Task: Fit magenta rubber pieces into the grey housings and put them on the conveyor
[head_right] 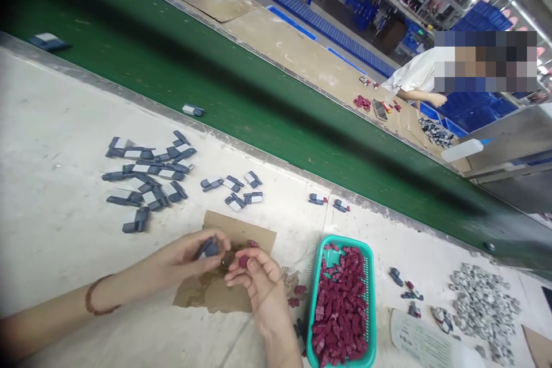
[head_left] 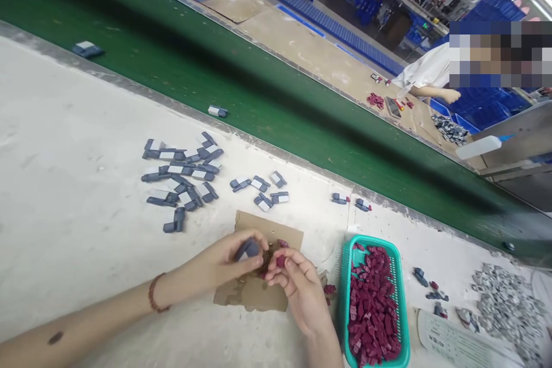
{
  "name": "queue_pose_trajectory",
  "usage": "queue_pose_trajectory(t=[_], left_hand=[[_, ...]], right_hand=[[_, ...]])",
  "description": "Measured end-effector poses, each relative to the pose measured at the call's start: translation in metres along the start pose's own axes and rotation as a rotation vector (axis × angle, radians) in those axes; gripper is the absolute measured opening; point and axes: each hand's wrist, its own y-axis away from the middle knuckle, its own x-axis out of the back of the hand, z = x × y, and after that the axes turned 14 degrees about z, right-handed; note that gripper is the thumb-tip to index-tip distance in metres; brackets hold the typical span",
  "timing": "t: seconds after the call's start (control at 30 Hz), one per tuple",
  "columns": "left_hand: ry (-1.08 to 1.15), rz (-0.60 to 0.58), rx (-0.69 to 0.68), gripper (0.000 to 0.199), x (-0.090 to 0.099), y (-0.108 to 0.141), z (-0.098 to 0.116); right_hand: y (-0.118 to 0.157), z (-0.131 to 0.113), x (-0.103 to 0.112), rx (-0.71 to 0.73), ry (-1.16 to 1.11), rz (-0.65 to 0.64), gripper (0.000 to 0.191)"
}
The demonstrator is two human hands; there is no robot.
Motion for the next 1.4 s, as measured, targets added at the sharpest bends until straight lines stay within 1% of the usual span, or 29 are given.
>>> queue_pose_trajectory(t=[0.07, 0.13, 0.2, 0.27, 0.37, 0.47, 0.53, 0.57, 0.63, 0.73, 0.83, 0.93, 1.0, 1.07, 1.13, 1.2, 1.23, 1.33, 1.4], left_hand=[[-0.063, -0.009, -0.042, 0.02, -0.007, 0.004, -0.002], [-0.07, -0.017, -0.034, 0.02, -0.009, 0.007, -0.003], [-0.059, 0.011, -0.012, 0.026, -0.006, 0.008, -0.004], [-0.035, 0.042, 0.013, 0.033, 0.0, 0.008, -0.006], [0.034, 0.079, 0.039, 0.036, 0.009, 0.005, -0.008], [0.075, 0.19, -0.012, 0.032, 0.015, 0.001, -0.008], [0.077, 0.252, -0.027, 0.031, 0.017, -0.001, -0.008], [0.079, 0.263, -0.006, 0.032, 0.017, -0.001, -0.008], [0.109, 0.269, 0.081, 0.036, 0.018, -0.001, -0.008], [0.243, 0.261, 0.198, 0.042, 0.018, -0.001, -0.01], [0.385, 0.2, 0.255, 0.044, 0.018, -0.001, -0.013], [0.448, 0.138, 0.289, 0.041, 0.017, -0.002, -0.016], [0.457, 0.127, 0.295, 0.042, 0.017, -0.003, -0.017], [0.423, 0.122, 0.293, 0.043, 0.016, -0.003, -0.017], [0.357, 0.119, 0.271, 0.041, 0.016, -0.004, -0.017], [0.292, 0.115, 0.234, 0.037, 0.014, -0.004, -0.017], [0.27, 0.109, 0.221, 0.036, 0.013, -0.004, -0.018], [0.269, 0.087, 0.207, 0.038, 0.009, -0.003, -0.022], [0.309, 0.096, 0.197, 0.038, 0.007, -0.001, -0.025]], right_hand=[[0.001, 0.003, -0.003, 0.04, 0.046, 0.003, 0.033], [0.0, 0.005, -0.005, 0.077, 0.111, -0.009, 0.035], [0.0, 0.006, -0.004, 0.136, 0.182, -0.008, 0.037], [-0.001, 0.006, -0.002, 0.223, 0.25, 0.023, 0.036], [-0.002, 0.007, 0.003, 0.388, 0.392, 0.096, 0.029], [-0.004, 0.01, 0.005, 0.614, 0.617, 0.172, 0.017], [-0.006, 0.014, 0.006, 0.76, 0.738, 0.19, 0.015], [-0.008, 0.015, 0.006, 0.818, 0.78, 0.177, 0.016], [-0.011, 0.018, 0.006, 0.916, 0.852, 0.109, 0.018], [-0.013, 0.02, 0.006, 1.061, 0.955, 0.009, 0.022], [-0.012, 0.02, 0.005, 1.15, 1.035, -0.026, 0.024], [-0.01, 0.018, 0.003, 1.191, 1.079, -0.055, 0.023], [-0.01, 0.018, 0.002, 1.207, 1.092, -0.039, 0.023], [-0.011, 0.019, 0.002, 1.198, 1.087, -0.007, 0.024], [-0.011, 0.021, 0.002, 1.153, 1.032, 0.003, 0.024], [-0.011, 0.023, 0.003, 1.055, 0.923, 0.015, 0.021], [-0.011, 0.024, 0.003, 0.983, 0.85, 0.05, 0.019], [-0.013, 0.026, 0.005, 0.735, 0.578, 0.243, 0.008], [-0.014, 0.026, 0.006, 0.609, 0.411, 0.338, 0.009]])
